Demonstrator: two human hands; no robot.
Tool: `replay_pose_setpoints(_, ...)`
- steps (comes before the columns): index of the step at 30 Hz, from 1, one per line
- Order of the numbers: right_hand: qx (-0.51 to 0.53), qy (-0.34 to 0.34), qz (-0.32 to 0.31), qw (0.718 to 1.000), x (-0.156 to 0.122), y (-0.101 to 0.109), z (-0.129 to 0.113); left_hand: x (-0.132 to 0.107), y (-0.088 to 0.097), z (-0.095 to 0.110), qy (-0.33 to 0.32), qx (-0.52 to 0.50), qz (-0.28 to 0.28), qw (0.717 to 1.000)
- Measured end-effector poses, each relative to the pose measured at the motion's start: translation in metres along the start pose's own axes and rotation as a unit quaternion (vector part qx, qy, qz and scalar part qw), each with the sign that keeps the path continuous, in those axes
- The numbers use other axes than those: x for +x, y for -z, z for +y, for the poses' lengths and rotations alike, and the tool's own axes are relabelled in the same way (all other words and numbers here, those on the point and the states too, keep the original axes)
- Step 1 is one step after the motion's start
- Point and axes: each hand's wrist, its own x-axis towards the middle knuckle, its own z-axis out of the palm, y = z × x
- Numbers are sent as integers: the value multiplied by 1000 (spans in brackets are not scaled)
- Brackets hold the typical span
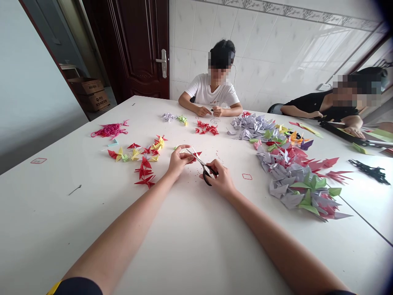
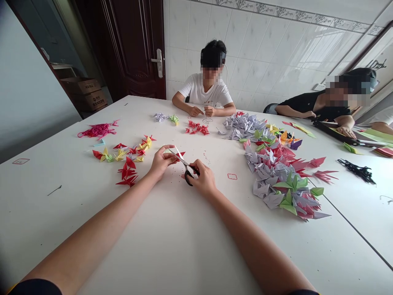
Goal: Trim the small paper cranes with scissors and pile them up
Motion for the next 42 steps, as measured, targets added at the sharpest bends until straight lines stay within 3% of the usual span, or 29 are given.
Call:
replay_pose_setpoints(10,118,-24,8,993,1,2,7,6,6,-5,-24,-1,78,997)
replay_pose_setpoints(19,100,-41,-18,994,-1,2,7,7,7,-3,-42,-38,95,994)
replay_pose_setpoints(42,60,-37,-12,997,0,0,12,5,5,0,-32,-46,118,991)
